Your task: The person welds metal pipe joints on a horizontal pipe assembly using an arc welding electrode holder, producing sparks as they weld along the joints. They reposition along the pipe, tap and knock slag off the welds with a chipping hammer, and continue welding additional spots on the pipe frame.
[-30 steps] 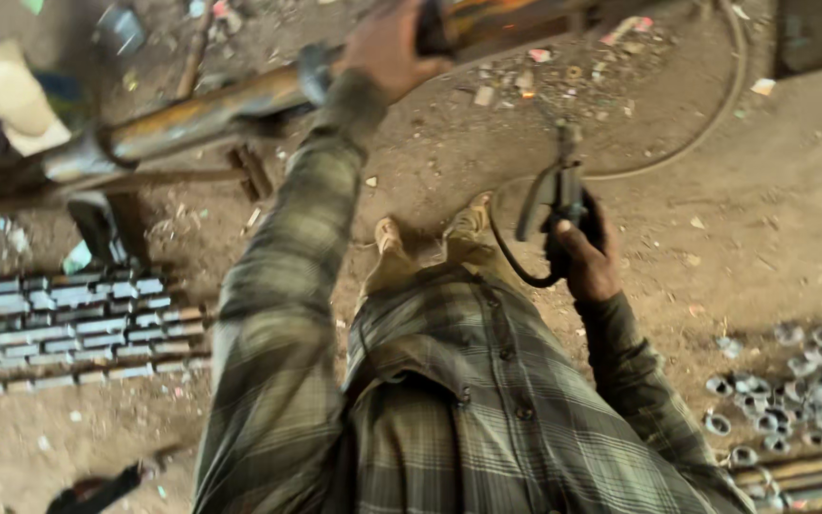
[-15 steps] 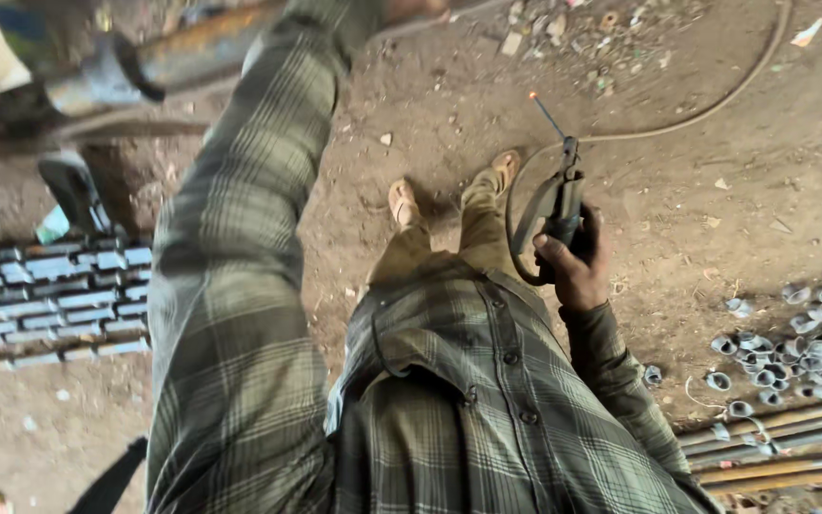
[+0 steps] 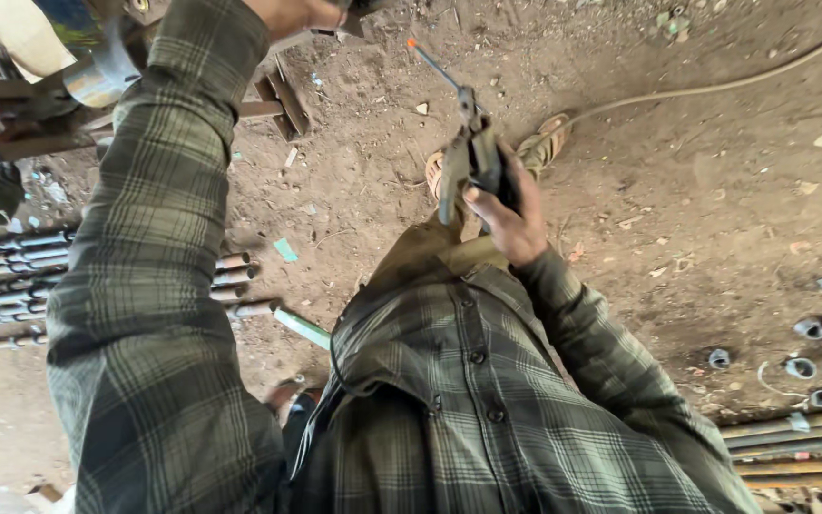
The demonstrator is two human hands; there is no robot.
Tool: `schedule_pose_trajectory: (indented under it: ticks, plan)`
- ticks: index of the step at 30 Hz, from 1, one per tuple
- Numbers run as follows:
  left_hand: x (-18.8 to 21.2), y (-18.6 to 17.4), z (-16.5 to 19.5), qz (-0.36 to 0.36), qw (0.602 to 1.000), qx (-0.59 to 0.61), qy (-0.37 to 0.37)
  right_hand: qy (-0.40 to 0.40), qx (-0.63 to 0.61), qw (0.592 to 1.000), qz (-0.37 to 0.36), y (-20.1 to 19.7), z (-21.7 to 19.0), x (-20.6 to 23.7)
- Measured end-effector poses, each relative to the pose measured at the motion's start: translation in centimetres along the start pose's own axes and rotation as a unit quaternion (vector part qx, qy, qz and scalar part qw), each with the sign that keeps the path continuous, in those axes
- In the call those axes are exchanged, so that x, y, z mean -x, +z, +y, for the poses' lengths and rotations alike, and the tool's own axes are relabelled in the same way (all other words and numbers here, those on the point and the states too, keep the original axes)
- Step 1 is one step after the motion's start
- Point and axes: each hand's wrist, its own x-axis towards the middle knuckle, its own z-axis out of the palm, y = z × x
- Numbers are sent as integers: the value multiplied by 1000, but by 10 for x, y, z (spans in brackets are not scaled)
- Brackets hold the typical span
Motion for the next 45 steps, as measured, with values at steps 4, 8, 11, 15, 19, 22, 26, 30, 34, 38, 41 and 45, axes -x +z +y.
schedule_pose_trajectory:
  ticks: [4,8,11,15,19,22,26,30,34,38,41,45]
  plan:
    - [-9,10,-15,-14,1000,-1,-12,-4,-89,996,4,29,15,-22]
    - [-10,11,-9,-21,1000,1,-14,-54,-22,998,5,43,24,-35]
    - [-4,5,-3,-21,1000,3,-13,-89,-24,996,7,51,32,-42]
    - [6,-4,-2,-18,1000,3,-15,-123,16,992,24,60,42,-48]
    - [11,-8,-2,-12,1000,1,-13,-41,-62,997,18,75,44,-51]
    - [14,-10,0,-11,1000,1,-12,3,-128,991,26,85,41,-51]
    - [18,-13,3,-12,1000,-2,-11,-24,-125,992,21,89,37,-50]
    - [13,-10,0,-14,1000,-2,-18,-22,-113,993,19,90,36,-50]
    - [-1,-3,-11,-16,999,-4,-33,-52,-109,993,16,93,37,-50]
    - [-13,6,-24,-26,1000,-6,15,-13,-134,991,13,94,35,-50]
    - [-15,10,-29,-32,999,-12,16,-21,-138,990,10,95,34,-52]
    - [-12,10,-27,-40,999,-22,14,5,-94,995,23,95,35,-53]
